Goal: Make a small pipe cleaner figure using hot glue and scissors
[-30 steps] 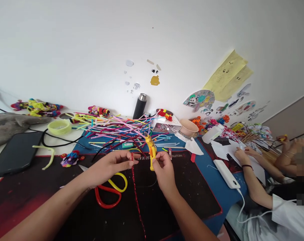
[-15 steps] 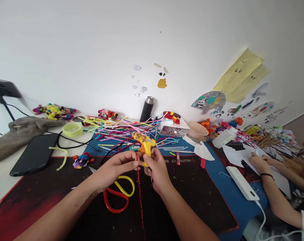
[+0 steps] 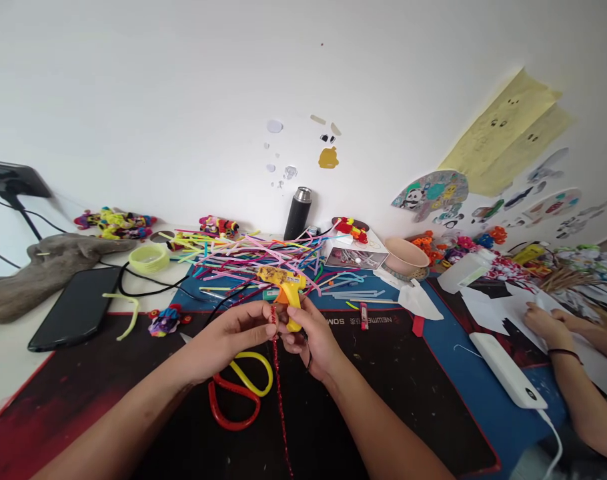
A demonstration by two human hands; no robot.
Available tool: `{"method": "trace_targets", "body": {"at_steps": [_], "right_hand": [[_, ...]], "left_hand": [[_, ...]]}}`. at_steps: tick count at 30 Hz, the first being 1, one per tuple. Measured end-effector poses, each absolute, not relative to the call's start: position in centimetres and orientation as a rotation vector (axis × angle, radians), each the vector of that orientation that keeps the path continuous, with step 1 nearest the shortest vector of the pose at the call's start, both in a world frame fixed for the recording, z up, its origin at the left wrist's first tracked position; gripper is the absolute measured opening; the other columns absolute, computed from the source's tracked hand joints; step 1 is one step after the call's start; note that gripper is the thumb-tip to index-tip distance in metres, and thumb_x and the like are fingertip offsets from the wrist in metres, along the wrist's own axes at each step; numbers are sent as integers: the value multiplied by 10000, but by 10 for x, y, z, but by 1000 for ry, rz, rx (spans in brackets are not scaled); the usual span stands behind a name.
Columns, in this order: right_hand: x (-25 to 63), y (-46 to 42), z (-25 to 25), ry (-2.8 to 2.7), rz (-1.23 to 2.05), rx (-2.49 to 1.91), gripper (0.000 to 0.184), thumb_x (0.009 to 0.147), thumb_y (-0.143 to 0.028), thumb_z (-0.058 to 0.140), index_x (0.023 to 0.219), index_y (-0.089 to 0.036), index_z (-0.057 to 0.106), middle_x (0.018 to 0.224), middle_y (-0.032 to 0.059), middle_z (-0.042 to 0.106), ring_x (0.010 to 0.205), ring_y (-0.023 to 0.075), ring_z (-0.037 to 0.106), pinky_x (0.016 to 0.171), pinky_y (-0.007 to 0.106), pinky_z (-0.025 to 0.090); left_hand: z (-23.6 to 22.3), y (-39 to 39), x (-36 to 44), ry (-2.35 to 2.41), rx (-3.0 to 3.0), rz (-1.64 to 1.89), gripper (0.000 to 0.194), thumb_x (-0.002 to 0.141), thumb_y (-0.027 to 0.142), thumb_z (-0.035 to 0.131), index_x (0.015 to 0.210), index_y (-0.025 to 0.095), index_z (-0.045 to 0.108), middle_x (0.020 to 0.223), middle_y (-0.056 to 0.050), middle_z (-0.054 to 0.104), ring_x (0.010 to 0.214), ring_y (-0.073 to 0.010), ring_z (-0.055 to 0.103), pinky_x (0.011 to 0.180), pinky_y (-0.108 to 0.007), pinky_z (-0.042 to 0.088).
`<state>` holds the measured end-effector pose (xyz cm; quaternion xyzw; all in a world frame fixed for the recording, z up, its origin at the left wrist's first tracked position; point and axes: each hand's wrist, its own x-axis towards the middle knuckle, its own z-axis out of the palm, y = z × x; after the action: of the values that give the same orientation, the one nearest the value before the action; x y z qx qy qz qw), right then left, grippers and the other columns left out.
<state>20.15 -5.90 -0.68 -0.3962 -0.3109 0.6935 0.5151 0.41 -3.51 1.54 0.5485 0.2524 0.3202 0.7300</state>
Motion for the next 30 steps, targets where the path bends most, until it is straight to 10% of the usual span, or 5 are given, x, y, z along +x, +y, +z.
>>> {"method": "trace_targets", "body": {"at_steps": [20, 30], "right_hand": [[192, -20, 14, -823, 1828, -713, 310, 734, -344, 862, 920, -176, 680, 757, -25, 615, 486, 56, 452, 434, 183, 249], [214, -26, 2, -860, 1793, -598, 330, 862, -383, 870, 1067, -197, 690, 734, -55, 608, 414, 41, 411, 407, 195, 253]], "left_hand": [[31, -21, -20, 765, 1114, 875, 301, 869, 436, 907, 910, 196, 729, 1199, -124, 824, 1012, -265, 762, 924, -380, 580], [26, -6, -13, 921, 1045, 1111, 425, 778, 499, 957, 820, 183, 677, 774, -52, 791, 651, -159, 647, 633, -272, 511]]}}
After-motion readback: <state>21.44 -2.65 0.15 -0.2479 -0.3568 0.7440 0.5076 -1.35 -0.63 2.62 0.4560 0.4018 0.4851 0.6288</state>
